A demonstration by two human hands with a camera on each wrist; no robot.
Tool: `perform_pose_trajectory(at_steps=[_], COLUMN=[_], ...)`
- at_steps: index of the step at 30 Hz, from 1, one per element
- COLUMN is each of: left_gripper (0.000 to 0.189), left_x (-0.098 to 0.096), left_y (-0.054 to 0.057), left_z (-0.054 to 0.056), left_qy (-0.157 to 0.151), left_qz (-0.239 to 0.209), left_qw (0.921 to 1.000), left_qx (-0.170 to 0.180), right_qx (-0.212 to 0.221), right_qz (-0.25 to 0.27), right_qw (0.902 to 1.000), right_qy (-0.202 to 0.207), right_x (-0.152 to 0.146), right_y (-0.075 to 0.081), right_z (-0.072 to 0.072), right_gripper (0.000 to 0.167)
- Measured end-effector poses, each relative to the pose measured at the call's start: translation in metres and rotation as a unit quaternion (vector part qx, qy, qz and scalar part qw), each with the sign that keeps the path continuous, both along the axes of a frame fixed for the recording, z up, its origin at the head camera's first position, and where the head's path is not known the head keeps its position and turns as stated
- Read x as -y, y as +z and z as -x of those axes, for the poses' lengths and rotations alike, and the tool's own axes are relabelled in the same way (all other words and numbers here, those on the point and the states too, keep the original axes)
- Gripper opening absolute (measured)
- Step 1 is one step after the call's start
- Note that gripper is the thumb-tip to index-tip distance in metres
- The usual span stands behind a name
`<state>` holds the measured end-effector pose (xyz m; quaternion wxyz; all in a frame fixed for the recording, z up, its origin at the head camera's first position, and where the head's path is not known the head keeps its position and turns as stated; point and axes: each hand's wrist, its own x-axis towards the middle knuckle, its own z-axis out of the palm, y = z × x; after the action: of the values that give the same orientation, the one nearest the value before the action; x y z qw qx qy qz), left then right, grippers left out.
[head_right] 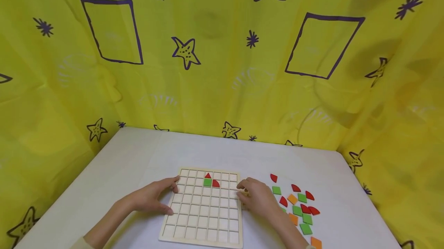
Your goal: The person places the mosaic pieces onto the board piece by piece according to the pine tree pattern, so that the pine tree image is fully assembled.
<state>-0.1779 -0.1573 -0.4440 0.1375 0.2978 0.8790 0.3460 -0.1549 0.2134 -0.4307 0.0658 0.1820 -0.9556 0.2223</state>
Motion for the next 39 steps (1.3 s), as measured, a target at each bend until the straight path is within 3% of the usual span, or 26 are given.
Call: perform_pose_trajectory(at_steps=[8, 16, 23, 27, 39], left_gripper=[0.05, 0.05, 0.05, 0.05, 0.049], left_x=[0.0, 0.0, -0.001, 0.0, 0.0], left_y=[-0.003, -0.002, -0.001, -0.001, -0.002], left_z=[0.002, 0.0, 0.0, 0.0, 0.002], left_qy=[0.004, 0.006, 0.008, 0.007, 0.01], left_qz=[0.001, -0.003, -0.005, -0.004, -0.003], left_qw=[1.0, 1.0, 0.9999, 0.9999, 0.9997], left_qx=[0.001, 0.005, 0.01, 0.011, 0.02], right_qx=[0.032, 0.029, 0.08, 0.063, 0.072], right_qz=[-0.002, 0.011, -0.007, -0.024, -0.054], right_qw=[0.9973, 0.9963, 0.9888, 0.989, 0.9854], right_qy=[-0.065, -0.08, -0.126, -0.131, -0.145], right_x=[-0.033, -0.075, -0.106, -0.124, -0.158], right_y=[0.0, 0.001, 0.006, 0.006, 0.008], right_z=[-0.008, -0.016, -0.019, -0.024, -0.038], right_gripper=[0.014, 0.017, 0.02, 0.018, 0.022])
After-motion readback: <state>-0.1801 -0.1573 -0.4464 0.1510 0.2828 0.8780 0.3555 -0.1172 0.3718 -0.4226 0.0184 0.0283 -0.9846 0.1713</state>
